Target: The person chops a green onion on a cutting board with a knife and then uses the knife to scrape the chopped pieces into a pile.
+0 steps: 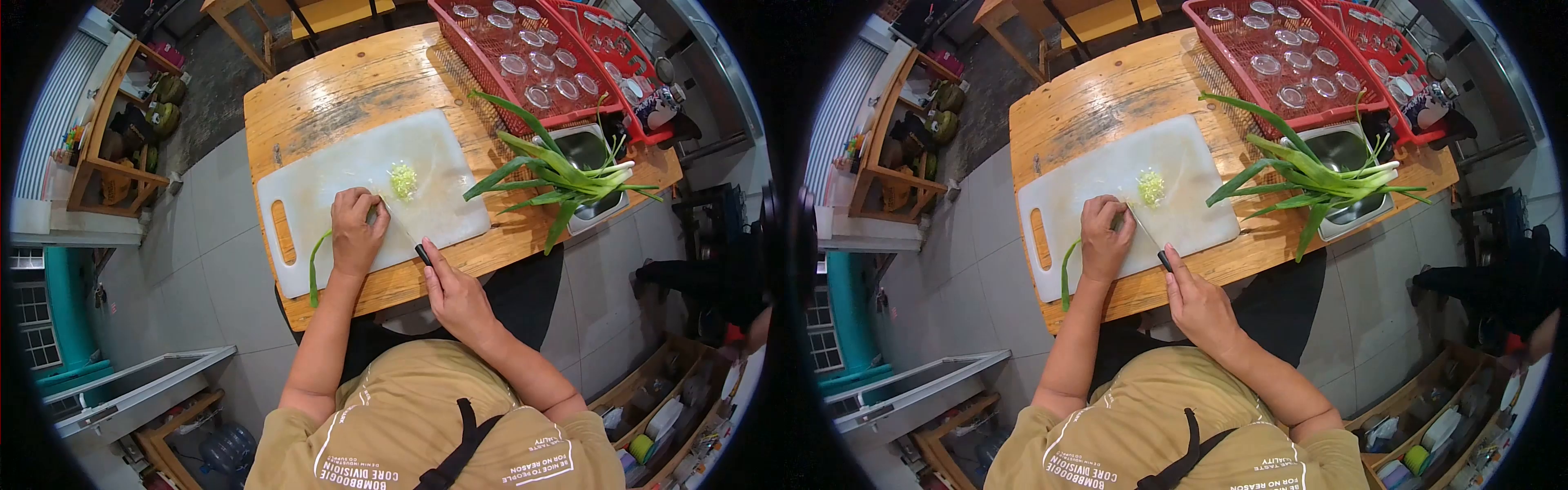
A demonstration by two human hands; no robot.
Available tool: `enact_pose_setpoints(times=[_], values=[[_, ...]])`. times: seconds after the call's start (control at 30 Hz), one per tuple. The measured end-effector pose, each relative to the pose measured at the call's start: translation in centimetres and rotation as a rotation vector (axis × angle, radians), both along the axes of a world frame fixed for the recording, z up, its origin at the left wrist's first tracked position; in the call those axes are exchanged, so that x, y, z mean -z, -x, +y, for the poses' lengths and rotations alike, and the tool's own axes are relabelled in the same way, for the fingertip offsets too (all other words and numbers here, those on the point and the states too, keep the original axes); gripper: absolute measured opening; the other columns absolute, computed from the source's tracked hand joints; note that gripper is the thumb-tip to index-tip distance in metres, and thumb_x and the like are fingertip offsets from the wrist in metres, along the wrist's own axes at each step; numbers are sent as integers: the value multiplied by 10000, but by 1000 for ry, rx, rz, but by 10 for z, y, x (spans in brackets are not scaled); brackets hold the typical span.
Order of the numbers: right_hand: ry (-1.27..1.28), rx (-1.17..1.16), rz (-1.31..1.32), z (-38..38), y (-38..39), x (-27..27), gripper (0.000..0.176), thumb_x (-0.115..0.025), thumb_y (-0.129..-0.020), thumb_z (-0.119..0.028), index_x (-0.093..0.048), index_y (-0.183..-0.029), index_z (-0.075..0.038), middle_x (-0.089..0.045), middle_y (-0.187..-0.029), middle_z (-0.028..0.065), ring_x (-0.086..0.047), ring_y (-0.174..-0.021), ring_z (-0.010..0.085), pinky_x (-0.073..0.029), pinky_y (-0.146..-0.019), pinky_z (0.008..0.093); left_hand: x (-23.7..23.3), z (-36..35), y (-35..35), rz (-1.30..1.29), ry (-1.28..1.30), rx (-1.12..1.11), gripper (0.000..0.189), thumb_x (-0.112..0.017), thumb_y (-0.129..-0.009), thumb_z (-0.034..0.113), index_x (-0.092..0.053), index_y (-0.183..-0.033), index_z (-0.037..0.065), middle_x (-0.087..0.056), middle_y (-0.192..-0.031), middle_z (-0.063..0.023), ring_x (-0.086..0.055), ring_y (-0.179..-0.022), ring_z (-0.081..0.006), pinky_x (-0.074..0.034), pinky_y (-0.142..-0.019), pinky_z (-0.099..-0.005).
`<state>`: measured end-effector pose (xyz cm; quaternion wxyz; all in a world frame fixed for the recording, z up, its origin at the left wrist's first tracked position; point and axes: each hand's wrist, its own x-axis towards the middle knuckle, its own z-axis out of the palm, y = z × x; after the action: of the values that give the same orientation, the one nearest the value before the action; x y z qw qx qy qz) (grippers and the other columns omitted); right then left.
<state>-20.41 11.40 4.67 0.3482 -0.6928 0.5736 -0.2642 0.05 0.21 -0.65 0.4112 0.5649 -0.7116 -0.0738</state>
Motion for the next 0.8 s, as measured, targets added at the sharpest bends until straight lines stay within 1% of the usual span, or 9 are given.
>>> enact_pose_setpoints(times=[0.07, 0.3, 0.37, 0.47, 0.5, 0.57, 0.7, 0.77, 0.8], values=[[69, 23, -1, 0, -2, 3, 541, -605, -1147, -180, -500, -1672, -101, -739, -924, 270, -732, -812, 461, -577, -739, 530, 0, -1, 0, 11, 5, 0, 135, -807, -855, 17, -724, -961, 25, -712, -1071, -124, -659, -1056, -339, -526, -952, -460], [122, 9, 62, 2, -2, 15, 569, -580, -1152, -221, -461, -1697, -107, -754, -981, 229, -744, -820, 435, -606, -728, 524, 2, -2, 0, 11, -6, 9, 132, -797, -852, 7, -717, -957, 15, -713, -1068, -133, -649, -1027, -348, -526, -947, -455], [130, 8, 79, 2, -3, 15, 579, -583, -1151, -228, -454, -1706, -126, -729, -927, 214, -731, -784, 423, -603, -708, 518, 2, -2, 0, 17, -19, 6, 130, -793, -852, 6, -717, -957, 10, -713, -1065, -135, -647, -1022, -348, -526, -946, -455], [142, 5, 75, 1, -4, 17, 589, -590, -1145, -223, -451, -1707, -115, -703, -886, 203, -715, -745, 417, -598, -690, 519, -1, -2, 1, -3, -29, 4, 103, -782, -878, 3, -706, -947, -9, -710, -1068, -150, -652, -1023, -345, -550, -922, -442], [140, 8, 74, 0, -5, 16, 589, -590, -1145, -223, -451, -1707, -115, -703, -886, 203, -715, -745, 417, -598, -690, 519, -1, -2, 1, -5, -30, 7, 103, -782, -878, 3, -706, -947, -9, -710, -1068, -150, -652, -1023, -345, -550, -922, -442], [74, -4, 109, -2, -6, 11, 565, -608, -1140, -196, -489, -1684, -106, -756, -987, 216, -742, -828, 416, -607, -739, 498, 0, -2, 0, -6, -29, 8, 107, -784, -876, 1, -703, -945, -8, -709, -1062, -146, -648, -1020, -343, -550, -912, -437], [47, -7, 106, -8, -10, 11, 566, -603, -1141, -195, -483, -1687, -106, -757, -984, 220, -739, -828, 425, -604, -742, 509, 0, -3, 0, 0, -31, 17, 110, -788, -875, 1, -703, -945, -9, -708, -1058, -142, -645, -1020, -343, -549, -911, -435], [149, -5, 74, -12, -12, 18, 604, -618, -1124, -209, -461, -1693, -78, -697, -862, 182, -708, -725, 401, -599, -671, 507, 0, -3, 1, 17, -28, 7, 121, -791, -851, -2, -714, -945, 0, -723, -1043, -142, -654, -1003, -346, -535, -933, -458], [147, -2, 73, -14, -13, 16, 604, -618, -1124, -209, -461, -1693, -78, -697, -862, 182, -708, -725, 401, -599, -671, 507, 0, -3, 1, 16, -30, 9, 121, -791, -851, -2, -714, -945, 0, -723, -1043, -142, -654, -1003, -346, -535, -933, -458]])
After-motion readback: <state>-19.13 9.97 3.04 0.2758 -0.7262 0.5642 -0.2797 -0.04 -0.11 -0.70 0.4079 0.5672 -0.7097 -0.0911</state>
